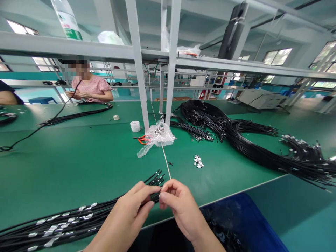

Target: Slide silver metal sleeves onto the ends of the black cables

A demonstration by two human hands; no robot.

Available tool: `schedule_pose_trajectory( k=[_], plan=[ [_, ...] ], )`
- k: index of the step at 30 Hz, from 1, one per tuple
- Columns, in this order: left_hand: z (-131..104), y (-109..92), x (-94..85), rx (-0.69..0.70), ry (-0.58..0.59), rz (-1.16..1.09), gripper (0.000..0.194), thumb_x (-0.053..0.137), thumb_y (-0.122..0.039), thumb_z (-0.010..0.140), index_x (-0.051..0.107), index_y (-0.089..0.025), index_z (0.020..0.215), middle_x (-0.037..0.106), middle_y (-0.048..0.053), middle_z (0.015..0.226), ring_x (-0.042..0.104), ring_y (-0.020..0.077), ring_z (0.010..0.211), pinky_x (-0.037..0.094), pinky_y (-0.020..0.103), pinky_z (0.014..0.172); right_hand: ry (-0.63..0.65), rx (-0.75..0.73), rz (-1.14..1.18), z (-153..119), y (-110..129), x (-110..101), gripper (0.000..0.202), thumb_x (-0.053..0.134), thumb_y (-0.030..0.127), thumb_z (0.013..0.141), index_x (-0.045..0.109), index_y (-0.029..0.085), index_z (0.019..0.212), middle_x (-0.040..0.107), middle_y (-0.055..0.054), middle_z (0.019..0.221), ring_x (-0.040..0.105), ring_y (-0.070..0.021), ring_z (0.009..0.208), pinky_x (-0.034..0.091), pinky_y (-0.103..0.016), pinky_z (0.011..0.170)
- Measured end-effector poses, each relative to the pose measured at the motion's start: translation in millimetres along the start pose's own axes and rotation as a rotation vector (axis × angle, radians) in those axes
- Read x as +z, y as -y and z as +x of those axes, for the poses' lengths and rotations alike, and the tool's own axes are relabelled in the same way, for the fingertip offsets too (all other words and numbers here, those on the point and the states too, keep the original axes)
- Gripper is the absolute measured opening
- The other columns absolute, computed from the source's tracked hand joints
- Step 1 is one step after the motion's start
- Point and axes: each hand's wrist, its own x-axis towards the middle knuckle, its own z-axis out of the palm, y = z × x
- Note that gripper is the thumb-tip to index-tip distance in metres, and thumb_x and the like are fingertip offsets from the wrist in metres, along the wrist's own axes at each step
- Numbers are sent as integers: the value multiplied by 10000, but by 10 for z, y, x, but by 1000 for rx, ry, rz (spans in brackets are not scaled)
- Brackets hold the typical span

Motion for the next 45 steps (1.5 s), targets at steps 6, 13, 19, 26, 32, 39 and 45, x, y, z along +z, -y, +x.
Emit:
schedule_pose_trajectory(
  k=[6, 13, 19, 26, 32, 39, 45],
  plan=[
    [75, 132, -8, -54, 17, -282, 257, 485, -97, 784, 537, -249, 985, 588, -50, 743, 545, 106, 680, 407, 197, 647, 24, 27, 12, 31, -102, 69, 171, 685, 272, 737, 571, 156, 794, 570, 7, 641, 499, -105, 589, 365, -239, 604],
    [141, 149, -142, -87, 132, -161, 55, 521, -251, 793, 550, -221, 758, 577, -57, 681, 519, 113, 644, 371, 195, 583, -138, -128, -360, 10, 67, 85, 167, 622, 295, 783, 581, 149, 713, 560, 11, 656, 488, -111, 642, 378, -237, 631],
    [87, 238, -427, -234, 133, 344, 179, 578, -346, 720, 620, -291, 885, 638, -23, 923, 599, 196, 810, 407, 248, 661, -182, -145, -437, 22, 132, 174, 127, 605, 252, 775, 564, 156, 702, 504, 32, 630, 449, -103, 629, 359, -222, 602],
    [173, 146, -109, -103, 87, 81, 217, 414, -373, 869, 606, -286, 816, 663, -60, 809, 606, 135, 753, 416, 186, 665, -376, -237, -1160, 271, 259, -334, 225, 424, 325, 897, 599, 190, 851, 612, -8, 764, 556, -134, 718, 415, -230, 663],
    [118, 185, -141, -57, 46, 119, 178, 448, -348, 852, 609, -290, 801, 656, -60, 797, 606, 132, 735, 414, 183, 642, -773, -115, -1582, 758, 273, -1115, 97, 528, 170, 809, 615, 147, 773, 588, -120, 895, 511, -253, 949, 340, -384, 840],
    [90, 177, -121, -8, -26, -5, 166, 467, -343, 862, 622, -295, 827, 623, -47, 797, 595, 119, 735, 425, 169, 658, -775, 1, -1658, 951, 220, -1238, 98, 565, 229, 827, 584, 141, 791, 590, -25, 871, 541, -178, 870, 401, -390, 829],
    [9, 167, -97, 35, -55, -140, 212, 445, -276, 872, 637, -321, 949, 599, -28, 819, 589, 119, 730, 438, 182, 668, -638, -151, -1465, 727, 287, -1024, 78, 498, 158, 809, 561, 173, 764, 581, -29, 706, 549, -174, 704, 400, -308, 711]
  ],
)
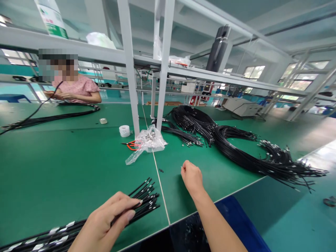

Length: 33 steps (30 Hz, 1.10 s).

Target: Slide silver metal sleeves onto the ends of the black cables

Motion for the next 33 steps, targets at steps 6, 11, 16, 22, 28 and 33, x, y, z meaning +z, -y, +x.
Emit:
schedule_pose_trajectory(
  k=[6, 11, 16, 22, 28, 33],
  plan=[
    [-21, -148, 41, -65, -78, 47, 209, 458, -189, 853, 620, -293, 936, 579, -29, 783, 569, 117, 676, 420, 201, 638, 243, -71, 606, -614, 376, -200, 108, 526, 291, 819, 571, 194, 809, 572, 0, 752, 521, -131, 710, 409, -223, 661],
    [-55, -155, 92, -36, -72, 77, 246, 430, -188, 878, 624, -301, 979, 594, -16, 882, 587, 119, 769, 431, 204, 686, 512, 87, 1243, -923, 581, -244, 116, 620, 279, 781, 599, 168, 806, 509, 13, 675, 430, -107, 646, 358, -231, 632],
    [-48, -133, 105, -34, -62, 104, 253, 434, -178, 875, 628, -303, 980, 599, -17, 888, 594, 119, 779, 436, 205, 694, 622, 171, 1438, -961, 596, -225, 117, 654, 243, 764, 596, 150, 804, 512, 3, 678, 435, -105, 644, 345, -239, 631],
    [-37, -150, 93, -58, -24, 128, 280, 423, -167, 871, 634, -317, 976, 598, -16, 895, 594, 128, 780, 435, 223, 696, 598, 141, 1369, -955, 580, -243, 106, 630, 260, 781, 596, 165, 811, 503, 10, 683, 434, -110, 652, 345, -244, 639],
    [-33, -191, 79, -72, 47, 186, 303, 399, -126, 853, 620, -300, 964, 576, -4, 908, 579, 138, 760, 430, 230, 669, 567, 2, 1016, -953, 676, -310, 113, 612, 283, 783, 608, 170, 789, 558, -2, 743, 476, -137, 726, 361, -256, 687],
    [-31, -139, 42, -65, 23, 61, 349, 420, -76, 812, 527, -290, 1066, 591, -22, 927, 576, 128, 813, 425, 221, 721, 589, 39, 1075, -973, 720, -221, 99, 636, 264, 762, 598, 176, 786, 555, 16, 720, 470, -120, 702, 352, -238, 658]
  ],
)
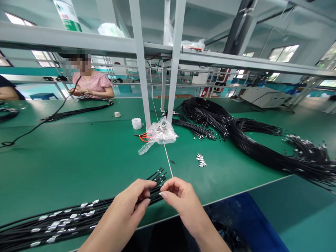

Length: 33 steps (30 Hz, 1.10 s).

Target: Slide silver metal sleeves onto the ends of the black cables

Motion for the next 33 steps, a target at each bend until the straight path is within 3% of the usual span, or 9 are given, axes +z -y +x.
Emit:
schedule_pose_trajectory(
  k=[7, 13, 16, 21, 23, 28, 33],
  plan=[
    [18, 34, -28, -31, -13, -82, 298, 436, -72, 794, 527, -265, 1002, 584, -38, 847, 557, 116, 758, 407, 219, 691, 8, -1, -93, 4, 64, 69, 111, 628, 280, 757, 613, 173, 785, 585, 2, 732, 502, -137, 713, 378, -254, 678],
    [42, 77, -120, -78, 160, -287, 233, 478, -85, 759, 541, -229, 930, 580, -59, 740, 523, 90, 642, 396, 184, 593, 139, 25, -201, 26, 165, 31, 80, 612, 251, 744, 642, 178, 745, 588, 5, 692, 485, -136, 651, 366, -251, 615],
    [35, 90, -123, -99, 131, -263, 232, 486, -80, 745, 546, -229, 911, 583, -70, 712, 517, 83, 621, 383, 182, 579, 62, -5, -281, 23, 155, 51, 83, 600, 249, 752, 648, 183, 740, 595, -1, 698, 494, -145, 668, 367, -260, 628],
    [32, 58, -84, -86, 131, -337, 212, 498, -90, 746, 559, -226, 898, 600, -65, 713, 550, 85, 630, 409, 178, 584, 169, 72, 87, 25, 58, 131, 84, 645, 234, 712, 615, 156, 702, 557, 9, 648, 464, -111, 597, 358, -245, 585],
    [41, 70, -85, -97, 135, -372, 192, 493, -112, 764, 556, -221, 909, 605, -58, 713, 570, 92, 636, 430, 186, 598, 136, 73, 124, 37, 23, 163, 90, 647, 234, 715, 618, 149, 708, 556, 8, 634, 470, -110, 597, 361, -246, 591],
    [9, 156, -196, -100, 32, -79, 87, 575, -189, 739, 588, -219, 820, 615, -51, 737, 548, 115, 675, 385, 209, 607, -31, 6, 50, 51, 41, 161, 101, 679, 236, 699, 613, 164, 728, 560, 22, 623, 476, -112, 613, 358, -244, 618],
    [-38, 187, -271, -83, 29, -18, 63, 562, -217, 757, 607, -204, 715, 612, -48, 666, 527, 114, 626, 352, 210, 579, 57, 64, 278, 53, 78, 211, 144, 699, 219, 684, 568, 163, 678, 548, 27, 575, 456, -97, 568, 333, -228, 585]
  ],
)
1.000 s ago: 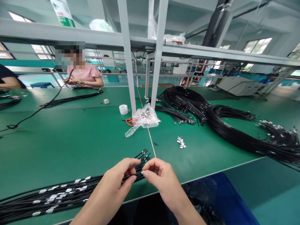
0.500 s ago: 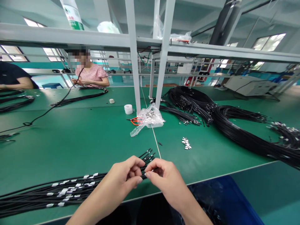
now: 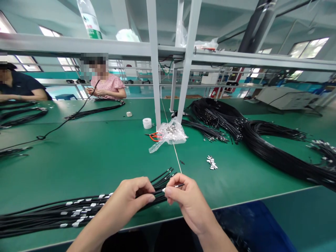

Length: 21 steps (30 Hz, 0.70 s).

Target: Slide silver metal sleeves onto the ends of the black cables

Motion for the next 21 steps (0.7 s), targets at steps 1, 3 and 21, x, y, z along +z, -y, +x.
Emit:
schedule_pose_trajectory(
  k=[1, 3, 21],
  plan=[
    [-1, 1, 4, 6, -10, -7, 63, 565, -215, 756, 610, -203, 714, 618, -46, 669, 533, 114, 629, 354, 209, 585, 20, 9, 42, 10, -20, 33, 146, 697, 220, 686, 566, 159, 668, 547, 24, 569, 453, -96, 560, 331, -226, 576],
    [3, 11, 22, 14, -29, -13, 67, 567, -209, 756, 611, -203, 706, 624, -47, 669, 541, 113, 633, 355, 206, 590, 22, 5, 78, 33, -80, 106, 152, 701, 224, 681, 570, 152, 652, 541, 24, 559, 448, -91, 548, 330, -221, 561],
    [254, 80, -285, 79, 329, -175, 113, 640, -289, 734, 643, -176, 724, 577, -65, 613, 497, 78, 583, 368, 167, 545, -233, -202, -210, 58, -179, 134, 241, 679, 403, 724, 578, 192, 666, 450, 35, 561, 387, -117, 565, 311, -257, 559]
  ],
)
